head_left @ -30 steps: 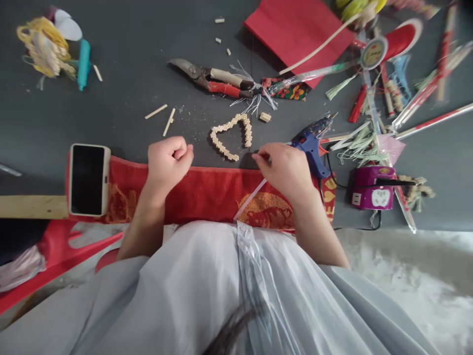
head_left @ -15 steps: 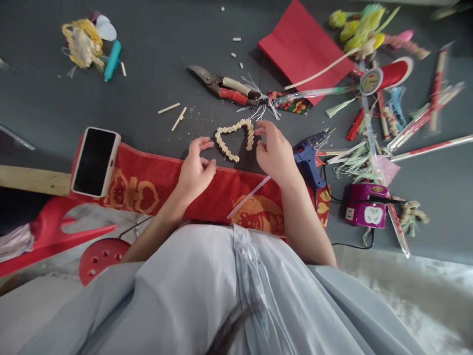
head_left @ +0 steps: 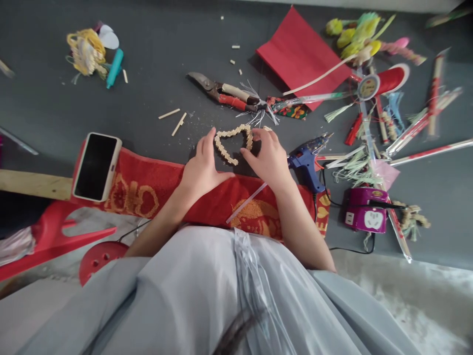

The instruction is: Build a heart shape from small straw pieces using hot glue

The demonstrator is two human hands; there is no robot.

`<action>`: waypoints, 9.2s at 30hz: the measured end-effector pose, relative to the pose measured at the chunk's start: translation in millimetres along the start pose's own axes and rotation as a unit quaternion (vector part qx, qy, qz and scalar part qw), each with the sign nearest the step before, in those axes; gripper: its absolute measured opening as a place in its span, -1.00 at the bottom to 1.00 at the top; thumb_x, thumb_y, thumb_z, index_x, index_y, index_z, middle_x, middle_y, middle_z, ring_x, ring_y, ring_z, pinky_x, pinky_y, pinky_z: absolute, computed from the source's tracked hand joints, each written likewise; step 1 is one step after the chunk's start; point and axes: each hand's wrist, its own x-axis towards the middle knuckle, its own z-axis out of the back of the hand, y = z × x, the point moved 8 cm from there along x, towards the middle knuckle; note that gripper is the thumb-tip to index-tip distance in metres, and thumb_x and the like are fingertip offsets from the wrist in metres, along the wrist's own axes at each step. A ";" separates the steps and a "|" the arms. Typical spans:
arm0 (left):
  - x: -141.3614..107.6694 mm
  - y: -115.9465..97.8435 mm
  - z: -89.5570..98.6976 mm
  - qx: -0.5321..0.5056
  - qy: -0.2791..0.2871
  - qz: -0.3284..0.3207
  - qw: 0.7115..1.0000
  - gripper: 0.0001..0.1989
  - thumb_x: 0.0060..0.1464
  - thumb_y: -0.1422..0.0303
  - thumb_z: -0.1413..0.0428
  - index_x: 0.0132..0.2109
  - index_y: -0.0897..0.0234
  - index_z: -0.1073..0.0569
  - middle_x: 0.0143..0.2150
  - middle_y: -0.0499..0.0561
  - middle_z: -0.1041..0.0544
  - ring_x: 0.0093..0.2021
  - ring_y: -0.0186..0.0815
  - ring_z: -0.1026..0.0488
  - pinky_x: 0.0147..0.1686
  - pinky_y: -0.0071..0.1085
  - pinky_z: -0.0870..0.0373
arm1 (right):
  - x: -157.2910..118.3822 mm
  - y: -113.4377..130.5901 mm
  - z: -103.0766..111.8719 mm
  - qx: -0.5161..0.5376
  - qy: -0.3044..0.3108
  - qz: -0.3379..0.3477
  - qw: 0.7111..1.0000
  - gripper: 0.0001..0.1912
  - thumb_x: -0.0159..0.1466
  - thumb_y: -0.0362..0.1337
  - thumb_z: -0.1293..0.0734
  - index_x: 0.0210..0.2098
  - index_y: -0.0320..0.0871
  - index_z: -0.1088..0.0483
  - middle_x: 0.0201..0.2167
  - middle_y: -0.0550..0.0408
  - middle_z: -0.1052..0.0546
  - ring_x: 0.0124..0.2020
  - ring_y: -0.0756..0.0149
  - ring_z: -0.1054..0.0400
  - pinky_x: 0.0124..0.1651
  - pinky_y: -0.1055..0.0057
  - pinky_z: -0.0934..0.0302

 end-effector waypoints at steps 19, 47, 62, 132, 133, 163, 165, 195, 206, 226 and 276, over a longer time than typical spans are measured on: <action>9.6 1.2 -2.1 0.013 0.013 -0.012 1.000 0.06 0.06 0.16 -0.28 0.45 0.21 0.24 0.40 0.28 -0.19 0.37 0.05 -0.26 0.21 -0.15 -0.44 | -1.9 8.2 3.4 -0.011 -0.009 -0.006 1.000 -0.52 0.18 -0.29 -0.31 0.11 -0.14 -0.28 -0.02 -0.12 -0.53 0.02 0.03 -0.41 0.10 -0.01 -0.34; -2.4 6.0 17.3 -0.064 -0.016 0.108 0.992 -0.46 0.19 0.42 -0.09 0.28 0.20 -0.17 -0.02 0.03 -0.61 -0.18 -0.33 -0.60 -0.24 -0.41 -0.53 | 41.5 68.1 -28.0 -0.143 0.145 0.282 0.938 -0.74 0.32 -0.38 -0.18 -0.15 -0.11 -0.50 -0.21 -0.03 -0.49 -0.08 0.09 -0.29 0.02 0.10 -0.19; -5.9 4.2 21.7 -0.085 -0.035 0.094 0.991 -0.48 0.21 0.44 -0.01 0.28 0.20 -0.12 -0.03 0.02 -0.62 -0.32 -0.40 -0.59 -0.31 -0.48 -0.50 | 34.9 71.5 -29.1 -0.175 0.160 0.270 0.933 -0.72 0.33 -0.35 -0.15 -0.21 -0.15 -0.50 -0.25 -0.08 -0.49 -0.16 0.09 -0.30 -0.08 0.15 -0.17; 4.2 3.4 23.0 0.036 0.016 0.013 0.999 -0.67 0.26 0.40 0.03 0.08 0.22 -0.52 0.25 0.12 -0.50 -0.18 -0.30 -0.62 -0.15 -0.37 -0.51 | 51.3 40.5 22.7 -0.082 0.064 0.209 0.972 -0.71 0.38 -0.26 -0.19 -0.02 -0.06 -0.50 -0.11 -0.06 -0.57 -0.03 0.11 -0.45 0.05 0.17 -0.33; 4.1 4.2 25.0 0.032 0.009 0.013 0.999 -0.68 0.26 0.40 0.02 0.06 0.23 -0.53 0.23 0.10 -0.52 -0.20 -0.32 -0.62 -0.15 -0.39 -0.51 | 48.2 32.7 30.4 -0.082 0.049 0.183 0.978 -0.70 0.38 -0.25 -0.18 -0.03 -0.04 -0.50 -0.14 -0.05 -0.58 -0.07 0.12 -0.47 0.00 0.18 -0.35; 4.4 0.4 43.0 0.038 -0.002 -0.026 0.999 -0.74 0.27 0.42 0.00 0.01 0.27 -0.53 -0.06 0.04 -0.65 -0.22 -0.35 -0.60 -0.13 -0.43 -0.50 | -15.8 11.3 29.5 0.003 -0.051 0.000 0.999 -0.73 0.26 -0.25 -0.28 -0.16 -0.19 -0.58 -0.39 0.02 -0.61 -0.39 0.28 -0.46 -0.25 0.35 -0.29; 6.1 -2.7 42.8 0.066 0.039 -0.050 0.996 -0.73 0.28 0.40 -0.01 0.03 0.25 -0.54 -0.12 0.03 -0.65 -0.22 -0.31 -0.60 -0.19 -0.41 -0.48 | -22.9 20.7 22.9 -0.007 -0.018 0.018 1.000 -0.76 0.26 -0.21 -0.32 -0.18 -0.17 -0.58 -0.46 0.08 -0.58 -0.44 0.31 -0.43 -0.30 0.39 -0.24; 36.9 6.7 -0.5 0.127 0.227 -0.216 0.941 -0.67 0.31 0.30 0.04 0.09 0.04 -0.54 -0.03 -0.03 -0.66 -0.12 -0.22 -0.62 -0.26 -0.37 -0.42 | -31.7 43.0 -37.0 -0.139 -0.002 0.024 0.990 -0.76 0.31 -0.24 -0.20 -0.31 -0.12 -0.51 -0.37 0.03 -0.57 -0.34 0.27 -0.44 -0.40 0.39 -0.06; 37.0 10.7 -2.1 0.097 0.212 -0.218 0.948 -0.66 0.35 0.23 0.06 0.09 0.04 -0.55 -0.01 -0.04 -0.66 -0.06 -0.22 -0.62 -0.21 -0.38 -0.43 | -33.3 39.6 -34.8 -0.114 -0.013 0.014 0.993 -0.76 0.32 -0.21 -0.23 -0.27 -0.13 -0.52 -0.35 0.03 -0.60 -0.32 0.25 -0.48 -0.37 0.39 -0.12; 35.6 10.0 0.7 0.079 0.165 -0.265 0.947 -0.69 0.34 0.26 0.02 0.05 0.08 -0.57 -0.09 -0.05 -0.68 -0.15 -0.26 -0.64 -0.31 -0.43 -0.37 | -36.7 43.4 -33.2 -0.128 -0.074 0.051 0.988 -0.76 0.34 -0.21 -0.24 -0.32 -0.14 -0.52 -0.41 0.08 -0.58 -0.39 0.32 -0.45 -0.40 0.41 -0.07; 36.0 9.9 1.4 0.064 0.162 -0.246 0.953 -0.68 0.33 0.26 0.02 0.05 0.08 -0.59 -0.12 -0.02 -0.69 -0.16 -0.29 -0.63 -0.29 -0.43 -0.40 | -36.6 34.6 -30.4 -0.102 -0.054 0.030 0.993 -0.83 0.33 -0.24 -0.27 -0.23 -0.12 -0.50 -0.33 0.07 -0.57 -0.29 0.30 -0.44 -0.35 0.41 -0.09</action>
